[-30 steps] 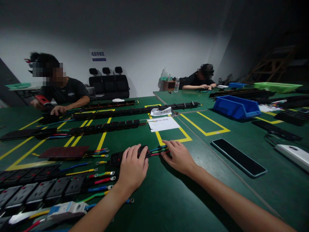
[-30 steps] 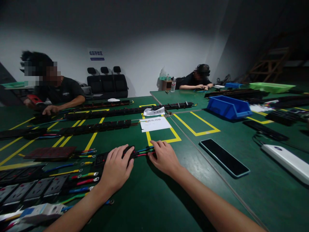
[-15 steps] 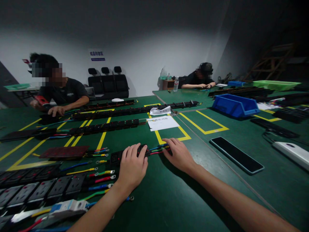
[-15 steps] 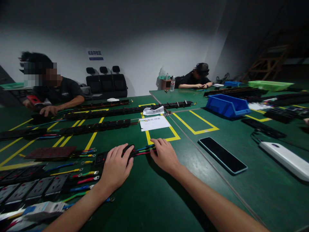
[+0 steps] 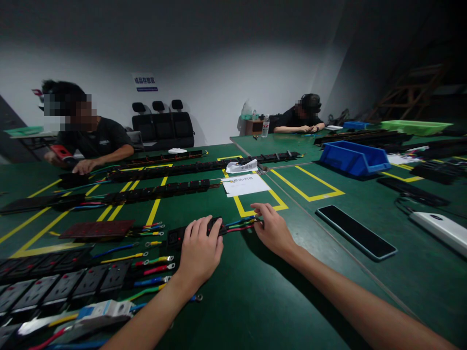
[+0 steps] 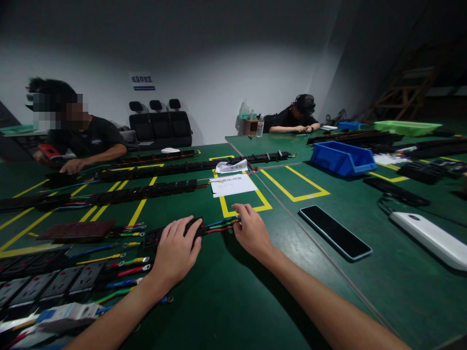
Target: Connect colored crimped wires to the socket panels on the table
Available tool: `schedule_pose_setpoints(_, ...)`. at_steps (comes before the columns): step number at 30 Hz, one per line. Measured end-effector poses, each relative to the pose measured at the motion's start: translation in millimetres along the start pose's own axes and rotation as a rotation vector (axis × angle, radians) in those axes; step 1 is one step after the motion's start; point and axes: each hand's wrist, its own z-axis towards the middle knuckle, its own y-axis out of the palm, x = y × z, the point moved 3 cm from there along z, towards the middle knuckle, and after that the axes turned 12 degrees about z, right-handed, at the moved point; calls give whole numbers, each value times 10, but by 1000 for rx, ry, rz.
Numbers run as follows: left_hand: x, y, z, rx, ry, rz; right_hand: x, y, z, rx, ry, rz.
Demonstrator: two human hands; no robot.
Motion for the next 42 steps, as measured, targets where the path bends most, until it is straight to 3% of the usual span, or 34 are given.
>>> schedule_pose_setpoints(14, 5, 16, 3, -4, -4, 5, -36, 28, 12, -156, 40, -231)
schedule_pose_setpoints(31, 5, 17, -4, 2, -3, 4, -132, 17, 13, -241, -40, -376)
schedule_pose_setpoints(36, 7, 21, -5, 0, -3, 6, -97, 32, 12, -207, -53, -310)
schedule_pose_setpoints(42, -3, 30, 2, 2, -1, 7, 28, 0, 20, -36, 8, -66)
